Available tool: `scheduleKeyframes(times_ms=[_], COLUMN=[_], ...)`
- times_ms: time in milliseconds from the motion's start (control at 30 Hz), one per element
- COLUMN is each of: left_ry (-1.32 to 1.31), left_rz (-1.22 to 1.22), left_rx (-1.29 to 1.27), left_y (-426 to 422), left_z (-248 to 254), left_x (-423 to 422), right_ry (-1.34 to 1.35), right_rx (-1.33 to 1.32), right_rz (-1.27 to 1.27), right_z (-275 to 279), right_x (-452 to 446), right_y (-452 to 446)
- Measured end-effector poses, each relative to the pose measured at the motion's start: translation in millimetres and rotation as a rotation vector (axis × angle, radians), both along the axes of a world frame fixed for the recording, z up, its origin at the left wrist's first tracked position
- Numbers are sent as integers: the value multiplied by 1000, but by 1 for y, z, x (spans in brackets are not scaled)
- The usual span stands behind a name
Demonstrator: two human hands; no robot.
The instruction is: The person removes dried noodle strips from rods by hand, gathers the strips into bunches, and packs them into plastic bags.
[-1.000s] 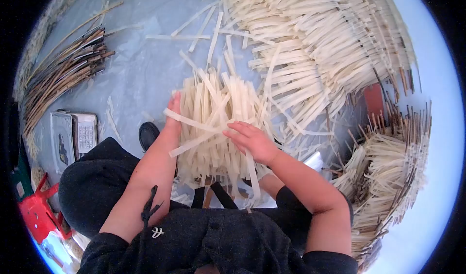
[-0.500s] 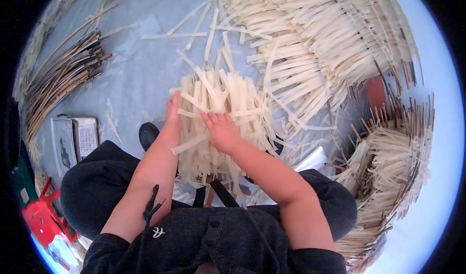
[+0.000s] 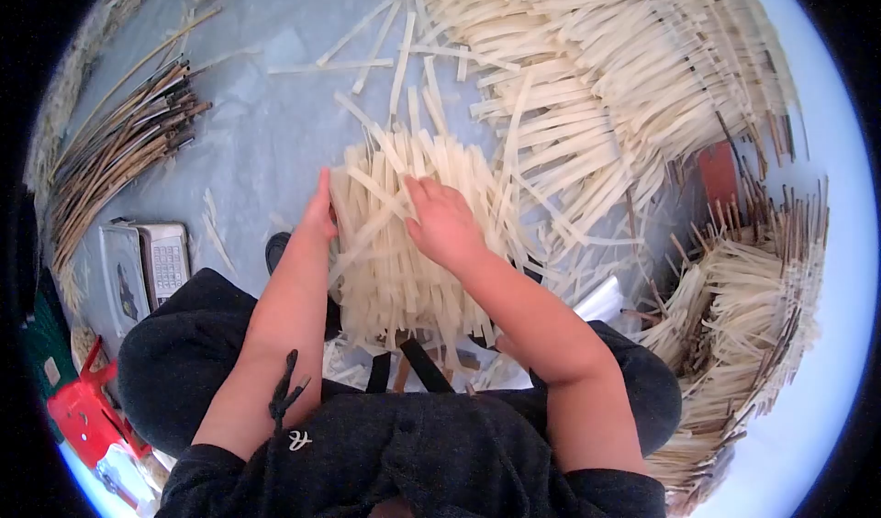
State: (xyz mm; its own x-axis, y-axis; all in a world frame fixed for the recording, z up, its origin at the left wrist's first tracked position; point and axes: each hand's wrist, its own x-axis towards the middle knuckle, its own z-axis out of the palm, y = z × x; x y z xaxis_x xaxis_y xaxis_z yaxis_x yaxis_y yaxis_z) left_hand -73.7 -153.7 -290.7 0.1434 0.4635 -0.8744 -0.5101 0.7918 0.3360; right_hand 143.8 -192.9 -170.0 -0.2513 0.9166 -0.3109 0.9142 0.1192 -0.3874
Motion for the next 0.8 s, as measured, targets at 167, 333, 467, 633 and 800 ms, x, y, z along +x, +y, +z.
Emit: scheduleKeyframes(times_ms=[167,333,467,633,800], left_ry=[-61,383,835,893,1230], left_rz=[21,-79,-305,-387,41], left_rx=[10,226,223,88,129], left_y=[6,-6,-29,-22,18], left_z=[-12,-40,-34,-14,-19], left_x=[0,20,45,46,6], right_ry=[110,160,351,211,-14], right_rx=[344,-333,-77,223,198], right_rz=[262,509,288,-353,-513], right_z=[-44,-27,-13,-41,-111], right_x=[-26,5,29,28,32], right_y=[0,-28,7,114,177])
